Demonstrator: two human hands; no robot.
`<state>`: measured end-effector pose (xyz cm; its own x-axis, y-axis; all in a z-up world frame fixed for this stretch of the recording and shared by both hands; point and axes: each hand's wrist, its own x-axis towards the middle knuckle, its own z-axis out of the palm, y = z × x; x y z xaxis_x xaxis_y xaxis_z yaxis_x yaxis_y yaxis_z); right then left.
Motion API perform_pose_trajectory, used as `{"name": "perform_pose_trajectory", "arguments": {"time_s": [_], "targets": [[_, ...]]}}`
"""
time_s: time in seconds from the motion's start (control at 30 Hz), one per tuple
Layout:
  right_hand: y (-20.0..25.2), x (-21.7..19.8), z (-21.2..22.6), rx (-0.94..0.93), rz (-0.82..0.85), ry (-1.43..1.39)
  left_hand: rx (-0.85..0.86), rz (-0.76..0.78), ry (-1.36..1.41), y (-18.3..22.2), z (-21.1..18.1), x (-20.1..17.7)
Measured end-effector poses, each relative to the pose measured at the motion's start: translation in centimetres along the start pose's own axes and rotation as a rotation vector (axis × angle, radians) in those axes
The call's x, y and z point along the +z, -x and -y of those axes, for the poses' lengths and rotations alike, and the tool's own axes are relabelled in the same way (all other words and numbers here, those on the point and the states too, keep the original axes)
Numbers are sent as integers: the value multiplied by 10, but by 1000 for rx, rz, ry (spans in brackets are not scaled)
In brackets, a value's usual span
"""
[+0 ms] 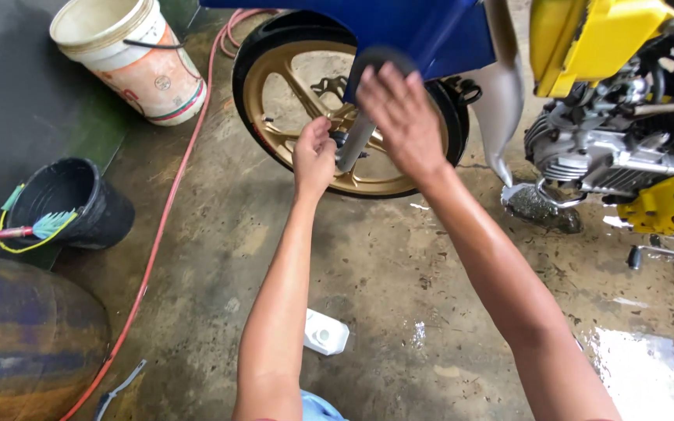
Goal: The person pours a cleaning liquid onto a sponge and scrubs the front wheel, brake disc, and fender of a blue and yellow motorcycle. They repeatedly apply the liquid and wipe various parts of the wheel and surrounding bodywork.
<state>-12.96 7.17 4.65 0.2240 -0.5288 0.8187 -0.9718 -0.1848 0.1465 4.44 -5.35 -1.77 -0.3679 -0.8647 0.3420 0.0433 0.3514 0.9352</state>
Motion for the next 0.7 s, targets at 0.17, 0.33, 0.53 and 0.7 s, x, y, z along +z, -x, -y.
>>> {"name": "perform_pose_trajectory", "arguments": {"time_s": [0.17,0.33,0.53,0.7], "targets": [[12,13,49,-28,-59,-8,-1,-83,22,-7,22,-19],[-35,-47,49,-104,-270,-126,-60,-153,82,-2,34,-36],[-37,-30,16,-89,-299,206,-123,-147,54,11,3,-34],[16,25,49,-82,-59,36,-190,-46,59,-3,50,-26]]}}
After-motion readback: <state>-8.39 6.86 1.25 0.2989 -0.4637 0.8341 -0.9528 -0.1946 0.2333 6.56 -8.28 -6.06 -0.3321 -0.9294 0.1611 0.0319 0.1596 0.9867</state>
